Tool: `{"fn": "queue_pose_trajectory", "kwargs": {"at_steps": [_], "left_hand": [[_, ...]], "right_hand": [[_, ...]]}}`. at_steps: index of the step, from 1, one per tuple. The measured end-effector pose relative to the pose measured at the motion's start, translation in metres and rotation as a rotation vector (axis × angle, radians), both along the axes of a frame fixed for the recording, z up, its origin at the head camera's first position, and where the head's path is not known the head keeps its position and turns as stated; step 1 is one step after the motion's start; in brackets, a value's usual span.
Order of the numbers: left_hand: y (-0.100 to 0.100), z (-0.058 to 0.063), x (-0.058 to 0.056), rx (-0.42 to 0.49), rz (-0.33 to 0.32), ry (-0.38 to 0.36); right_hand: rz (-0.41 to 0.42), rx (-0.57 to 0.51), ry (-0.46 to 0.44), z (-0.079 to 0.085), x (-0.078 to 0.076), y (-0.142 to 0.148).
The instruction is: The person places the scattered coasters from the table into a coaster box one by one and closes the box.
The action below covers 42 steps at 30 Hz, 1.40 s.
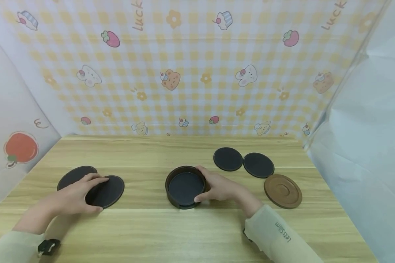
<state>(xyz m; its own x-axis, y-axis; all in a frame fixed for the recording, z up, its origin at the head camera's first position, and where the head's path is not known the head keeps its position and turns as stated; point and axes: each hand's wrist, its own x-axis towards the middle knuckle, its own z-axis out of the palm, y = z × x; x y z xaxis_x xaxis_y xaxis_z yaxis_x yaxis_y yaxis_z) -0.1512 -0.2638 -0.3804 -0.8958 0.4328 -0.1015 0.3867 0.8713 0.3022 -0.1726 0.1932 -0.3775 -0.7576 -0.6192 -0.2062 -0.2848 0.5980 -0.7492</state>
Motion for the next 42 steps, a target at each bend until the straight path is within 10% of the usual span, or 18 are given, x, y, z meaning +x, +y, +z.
{"fn": "queue_pose_trajectory", "kwargs": {"at_steps": [42], "left_hand": [[0.023,0.017,-0.003,0.028,-0.035,0.008]], "right_hand": [[0.008,0.009,0.022,0.000,0.000,0.000]]}}
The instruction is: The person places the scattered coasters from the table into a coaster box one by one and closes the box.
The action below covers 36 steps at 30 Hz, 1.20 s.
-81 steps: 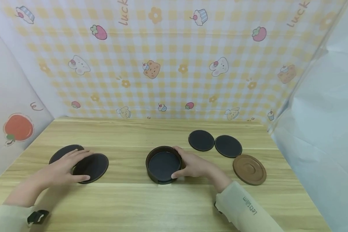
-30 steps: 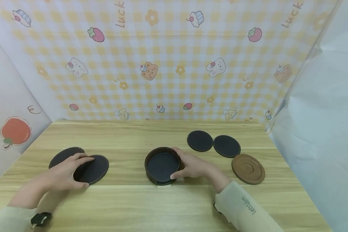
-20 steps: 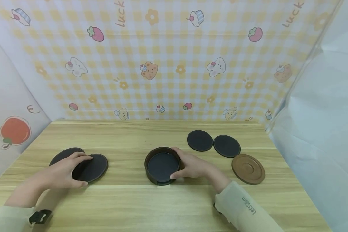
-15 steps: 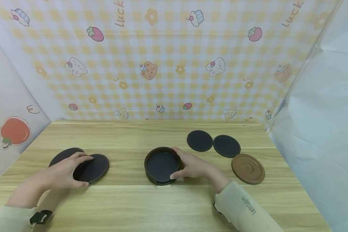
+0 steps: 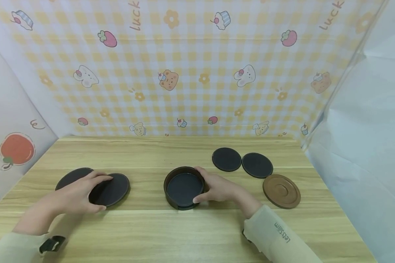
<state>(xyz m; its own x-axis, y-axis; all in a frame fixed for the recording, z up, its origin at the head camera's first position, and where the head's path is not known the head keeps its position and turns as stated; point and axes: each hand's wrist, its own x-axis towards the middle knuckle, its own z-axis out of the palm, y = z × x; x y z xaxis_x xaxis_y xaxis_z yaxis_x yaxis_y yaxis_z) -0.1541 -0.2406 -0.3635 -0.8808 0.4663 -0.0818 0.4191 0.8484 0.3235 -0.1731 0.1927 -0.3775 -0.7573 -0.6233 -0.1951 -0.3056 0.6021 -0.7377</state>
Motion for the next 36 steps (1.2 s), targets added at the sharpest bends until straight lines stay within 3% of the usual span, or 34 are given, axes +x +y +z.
{"fn": "queue_pose_trajectory", "kwargs": {"at_steps": [27,36], "left_hand": [[0.027,0.001,-0.006,0.043,-0.051,-0.036],[0.043,0.008,-0.005,0.060,-0.117,0.008]], "right_hand": [[-0.009,-0.004,-0.013,0.000,0.000,0.000],[-0.009,-0.001,-0.009,-0.001,0.000,0.000]]}}
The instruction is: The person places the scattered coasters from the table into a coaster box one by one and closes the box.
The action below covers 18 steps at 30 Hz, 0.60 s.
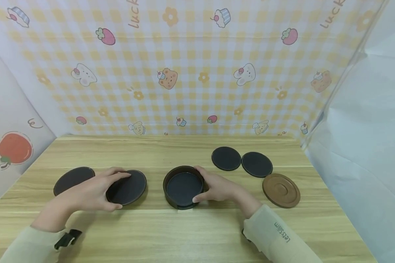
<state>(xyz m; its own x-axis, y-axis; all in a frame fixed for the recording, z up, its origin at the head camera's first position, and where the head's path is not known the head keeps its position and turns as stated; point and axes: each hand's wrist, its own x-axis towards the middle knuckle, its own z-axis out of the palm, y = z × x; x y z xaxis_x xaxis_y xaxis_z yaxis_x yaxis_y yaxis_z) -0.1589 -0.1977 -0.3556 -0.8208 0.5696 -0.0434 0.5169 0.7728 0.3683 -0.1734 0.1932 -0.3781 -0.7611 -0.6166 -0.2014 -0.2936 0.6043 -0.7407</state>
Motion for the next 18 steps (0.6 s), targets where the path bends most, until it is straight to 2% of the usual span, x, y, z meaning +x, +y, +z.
{"fn": "queue_pose_trajectory", "kwargs": {"at_steps": [6,18], "left_hand": [[0.010,0.007,0.001,0.004,-0.036,0.013],[0.027,0.009,-0.001,0.006,-0.077,0.044]], "right_hand": [[-0.005,0.011,-0.001,0.000,0.000,0.000],[-0.013,0.025,-0.003,-0.001,-0.001,0.001]]}}
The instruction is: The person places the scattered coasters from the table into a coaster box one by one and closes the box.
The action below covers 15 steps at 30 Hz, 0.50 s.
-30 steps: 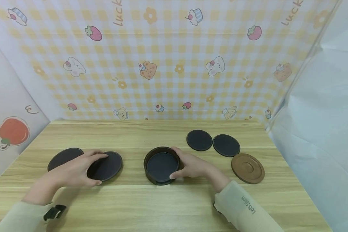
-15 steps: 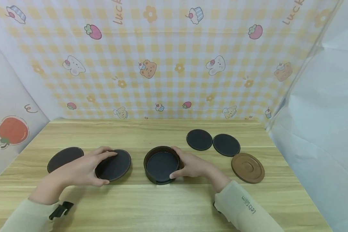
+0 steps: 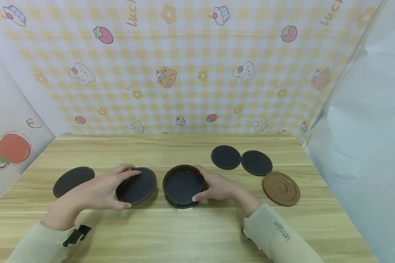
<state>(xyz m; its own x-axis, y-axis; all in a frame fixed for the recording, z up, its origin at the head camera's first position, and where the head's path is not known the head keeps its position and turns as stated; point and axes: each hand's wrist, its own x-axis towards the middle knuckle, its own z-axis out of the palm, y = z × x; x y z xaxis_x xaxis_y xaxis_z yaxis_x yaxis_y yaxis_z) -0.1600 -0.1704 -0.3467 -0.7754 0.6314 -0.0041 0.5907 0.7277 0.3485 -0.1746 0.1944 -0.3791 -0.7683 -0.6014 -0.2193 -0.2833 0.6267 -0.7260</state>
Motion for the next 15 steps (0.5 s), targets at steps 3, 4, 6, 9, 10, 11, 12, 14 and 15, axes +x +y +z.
{"fn": "queue_pose_trajectory", "kwargs": {"at_steps": [3,4,6,9,10,11,12,14,15], "left_hand": [[0.005,0.002,0.000,-0.004,-0.006,-0.001],[0.007,0.002,0.000,-0.005,-0.005,-0.003],[0.011,0.003,0.000,-0.004,-0.011,0.000],[0.017,0.005,-0.001,-0.010,-0.017,-0.003],[0.019,0.006,-0.002,-0.013,-0.017,-0.006],[0.021,0.006,-0.002,-0.014,-0.021,-0.006],[0.023,0.007,-0.003,-0.018,-0.022,-0.007],[0.027,0.007,-0.004,-0.018,-0.030,-0.009],[0.029,0.008,-0.004,-0.018,-0.036,-0.008]], "right_hand": [[0.000,-0.002,-0.004,0.000,0.000,0.000],[0.000,-0.002,-0.005,0.000,0.000,0.000],[0.001,-0.002,-0.006,0.001,0.000,0.000],[-0.001,-0.001,-0.006,0.001,0.000,0.000],[-0.002,0.000,-0.005,0.001,0.000,0.000],[-0.003,0.000,-0.004,0.001,0.000,0.000],[-0.005,0.001,-0.004,0.001,0.000,0.000],[-0.006,0.003,-0.001,0.001,0.001,-0.001],[-0.006,0.006,0.002,0.002,0.001,-0.001]]}}
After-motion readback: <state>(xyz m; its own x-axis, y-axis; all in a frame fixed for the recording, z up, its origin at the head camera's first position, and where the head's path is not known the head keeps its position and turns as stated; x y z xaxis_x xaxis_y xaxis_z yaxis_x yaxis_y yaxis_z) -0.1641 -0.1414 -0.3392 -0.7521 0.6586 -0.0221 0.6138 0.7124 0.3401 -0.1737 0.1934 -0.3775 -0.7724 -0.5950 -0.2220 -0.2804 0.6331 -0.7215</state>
